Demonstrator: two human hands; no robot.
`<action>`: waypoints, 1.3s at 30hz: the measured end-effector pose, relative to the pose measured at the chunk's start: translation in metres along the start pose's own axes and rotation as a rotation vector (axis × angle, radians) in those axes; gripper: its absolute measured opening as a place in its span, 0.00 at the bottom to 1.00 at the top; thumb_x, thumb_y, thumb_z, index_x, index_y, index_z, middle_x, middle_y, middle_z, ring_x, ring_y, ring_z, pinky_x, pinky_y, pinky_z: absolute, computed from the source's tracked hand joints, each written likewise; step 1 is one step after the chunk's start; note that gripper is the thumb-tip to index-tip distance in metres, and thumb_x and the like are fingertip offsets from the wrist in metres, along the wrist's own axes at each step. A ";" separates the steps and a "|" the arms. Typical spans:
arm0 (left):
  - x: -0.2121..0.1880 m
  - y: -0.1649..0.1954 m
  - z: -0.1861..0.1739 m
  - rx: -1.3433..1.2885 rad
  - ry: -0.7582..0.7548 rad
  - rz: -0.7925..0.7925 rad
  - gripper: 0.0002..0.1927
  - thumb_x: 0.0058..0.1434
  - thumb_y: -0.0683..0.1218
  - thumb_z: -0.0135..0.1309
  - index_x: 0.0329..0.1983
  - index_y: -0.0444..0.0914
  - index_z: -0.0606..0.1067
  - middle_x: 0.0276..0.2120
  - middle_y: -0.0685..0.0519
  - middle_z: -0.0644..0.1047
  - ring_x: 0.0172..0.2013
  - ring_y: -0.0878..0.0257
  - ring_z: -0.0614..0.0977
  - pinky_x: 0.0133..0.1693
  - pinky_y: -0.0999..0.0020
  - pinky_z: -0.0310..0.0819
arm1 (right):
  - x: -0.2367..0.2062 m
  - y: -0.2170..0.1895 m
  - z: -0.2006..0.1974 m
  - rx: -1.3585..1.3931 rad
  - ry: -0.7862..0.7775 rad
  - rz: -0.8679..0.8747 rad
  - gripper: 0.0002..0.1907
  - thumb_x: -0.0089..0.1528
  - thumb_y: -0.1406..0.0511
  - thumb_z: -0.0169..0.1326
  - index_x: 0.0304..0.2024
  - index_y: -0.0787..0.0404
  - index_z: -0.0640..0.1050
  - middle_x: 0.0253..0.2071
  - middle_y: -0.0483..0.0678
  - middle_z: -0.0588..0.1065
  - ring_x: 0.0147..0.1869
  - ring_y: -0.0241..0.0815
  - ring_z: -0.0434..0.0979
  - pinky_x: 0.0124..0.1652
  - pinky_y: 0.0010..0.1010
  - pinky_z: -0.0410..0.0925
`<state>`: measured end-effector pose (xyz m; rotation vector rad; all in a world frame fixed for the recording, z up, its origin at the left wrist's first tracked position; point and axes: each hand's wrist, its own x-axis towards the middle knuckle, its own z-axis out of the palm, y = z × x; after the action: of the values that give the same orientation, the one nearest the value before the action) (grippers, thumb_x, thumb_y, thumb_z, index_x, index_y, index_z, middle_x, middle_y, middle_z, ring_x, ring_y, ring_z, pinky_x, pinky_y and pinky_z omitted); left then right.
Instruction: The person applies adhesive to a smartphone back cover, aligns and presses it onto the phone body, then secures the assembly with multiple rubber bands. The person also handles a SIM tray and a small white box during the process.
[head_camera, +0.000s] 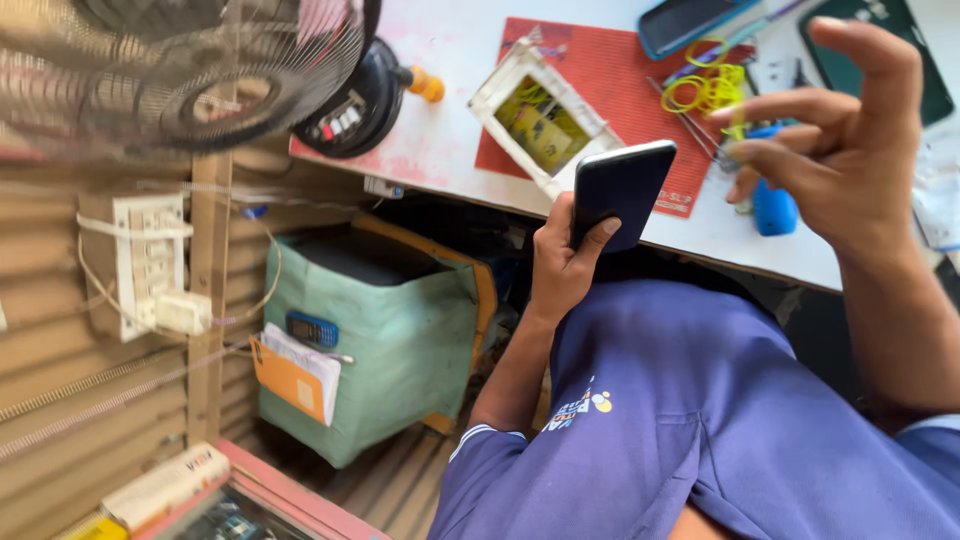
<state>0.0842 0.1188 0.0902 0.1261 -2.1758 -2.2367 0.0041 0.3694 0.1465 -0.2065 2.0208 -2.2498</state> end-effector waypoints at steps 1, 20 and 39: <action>0.001 0.001 0.002 0.016 -0.026 0.003 0.12 0.68 0.42 0.61 0.50 0.33 0.73 0.37 0.58 0.80 0.39 0.74 0.76 0.44 0.77 0.74 | 0.005 -0.009 0.006 -0.115 -0.051 -0.074 0.39 0.63 0.82 0.57 0.68 0.60 0.53 0.49 0.61 0.76 0.43 0.47 0.83 0.36 0.32 0.77; 0.085 -0.004 0.055 -1.168 0.047 -0.076 0.16 0.75 0.37 0.52 0.64 0.37 0.69 0.54 0.51 0.78 0.55 0.59 0.79 0.58 0.60 0.74 | -0.169 0.053 -0.017 -0.246 -0.027 -0.265 0.12 0.61 0.62 0.51 0.23 0.58 0.72 0.32 0.48 0.76 0.42 0.43 0.76 0.70 0.35 0.54; 0.050 0.045 0.094 -0.447 -0.461 0.205 0.27 0.71 0.37 0.56 0.69 0.38 0.61 0.58 0.53 0.74 0.53 0.64 0.80 0.57 0.68 0.76 | -0.080 -0.010 -0.010 0.041 0.170 -0.206 0.40 0.56 0.64 0.72 0.65 0.74 0.69 0.60 0.57 0.72 0.65 0.40 0.71 0.64 0.29 0.67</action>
<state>0.0261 0.2080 0.1351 -0.6433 -1.6647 -2.7490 0.0808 0.3938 0.1528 -0.2376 2.1217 -2.5100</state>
